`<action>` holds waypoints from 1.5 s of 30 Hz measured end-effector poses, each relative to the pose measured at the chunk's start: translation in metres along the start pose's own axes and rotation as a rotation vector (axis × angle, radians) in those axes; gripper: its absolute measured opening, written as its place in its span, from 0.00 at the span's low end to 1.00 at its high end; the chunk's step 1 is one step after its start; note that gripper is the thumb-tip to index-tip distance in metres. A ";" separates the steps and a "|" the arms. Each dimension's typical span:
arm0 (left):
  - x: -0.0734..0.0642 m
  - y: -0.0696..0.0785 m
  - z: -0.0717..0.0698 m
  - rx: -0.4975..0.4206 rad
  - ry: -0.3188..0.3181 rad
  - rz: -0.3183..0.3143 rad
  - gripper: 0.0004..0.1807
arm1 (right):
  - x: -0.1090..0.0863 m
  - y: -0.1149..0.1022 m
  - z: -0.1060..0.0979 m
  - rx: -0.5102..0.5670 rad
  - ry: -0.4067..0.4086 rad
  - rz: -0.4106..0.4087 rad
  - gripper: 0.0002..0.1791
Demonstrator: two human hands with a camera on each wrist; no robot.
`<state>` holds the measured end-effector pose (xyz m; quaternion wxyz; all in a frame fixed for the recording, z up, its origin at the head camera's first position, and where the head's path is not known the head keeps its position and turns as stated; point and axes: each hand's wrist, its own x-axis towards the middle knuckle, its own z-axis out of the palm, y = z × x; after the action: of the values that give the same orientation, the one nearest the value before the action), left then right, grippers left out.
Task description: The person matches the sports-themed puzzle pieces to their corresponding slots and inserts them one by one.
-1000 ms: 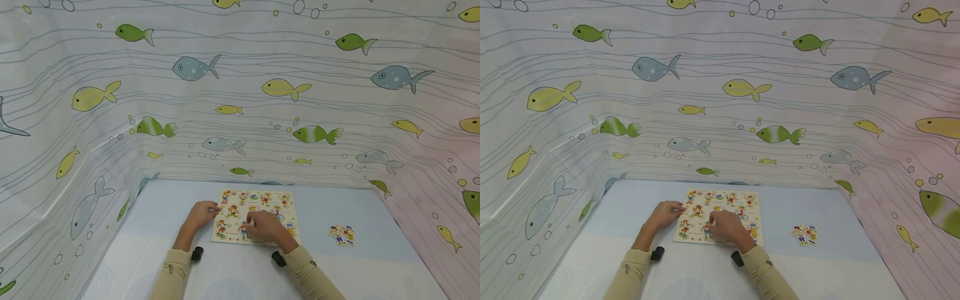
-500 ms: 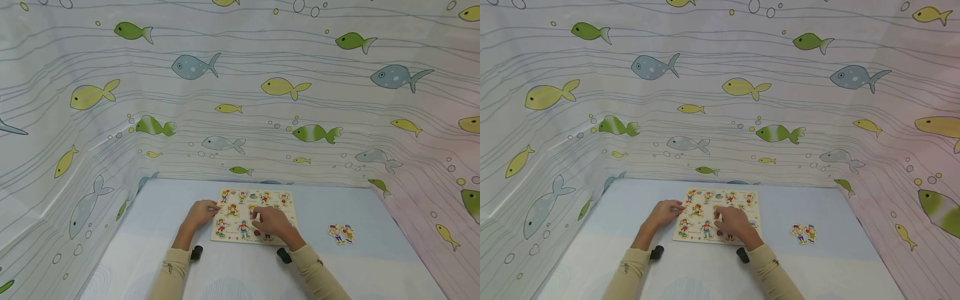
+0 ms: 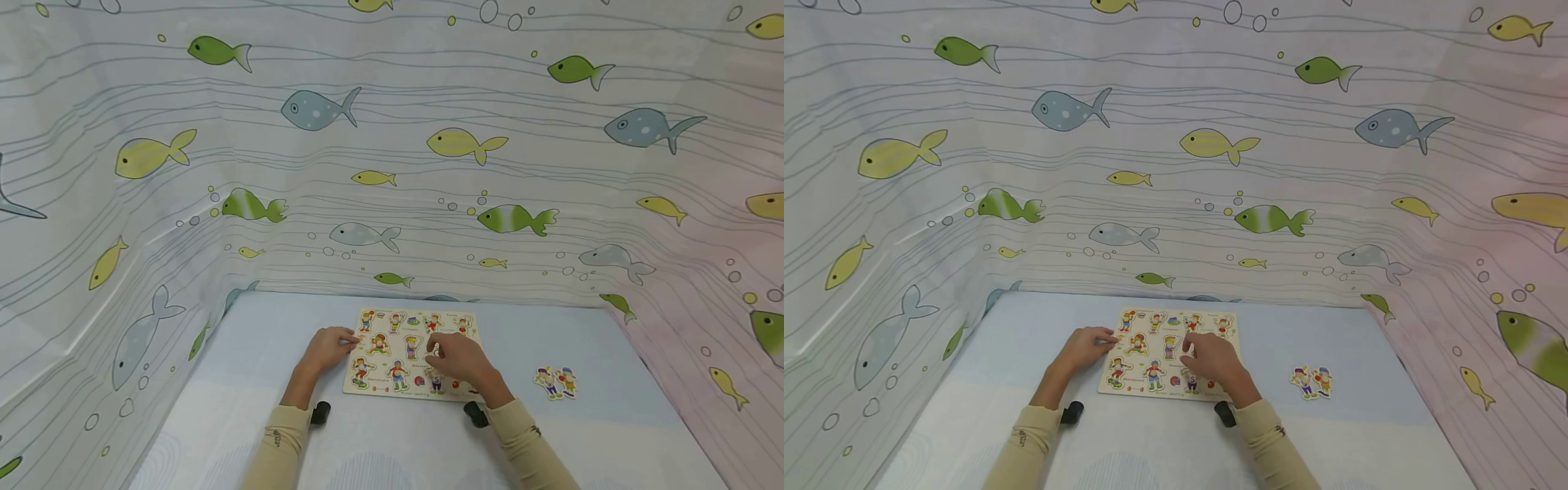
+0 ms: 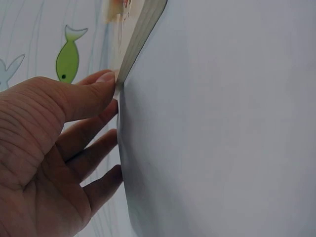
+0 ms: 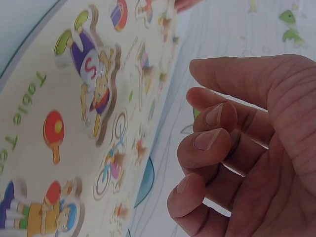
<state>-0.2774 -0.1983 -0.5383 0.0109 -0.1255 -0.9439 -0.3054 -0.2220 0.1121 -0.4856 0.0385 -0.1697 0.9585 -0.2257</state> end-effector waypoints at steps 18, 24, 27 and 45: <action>0.000 -0.001 0.000 0.004 -0.002 0.003 0.07 | -0.016 0.038 -0.013 0.033 0.045 0.075 0.07; 0.001 -0.001 0.000 0.010 -0.002 -0.004 0.07 | -0.023 0.053 -0.022 0.039 0.051 0.142 0.08; 0.001 -0.001 0.000 0.008 -0.001 -0.003 0.07 | -0.027 0.061 -0.024 0.031 0.046 0.168 0.08; 0.000 0.002 0.002 0.007 0.004 -0.007 0.07 | -0.050 0.099 -0.044 0.006 0.033 0.317 0.12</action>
<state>-0.2769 -0.1960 -0.5388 0.0123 -0.1217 -0.9453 -0.3025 -0.2122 0.2315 -0.4903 0.0583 -0.0125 0.9731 -0.2226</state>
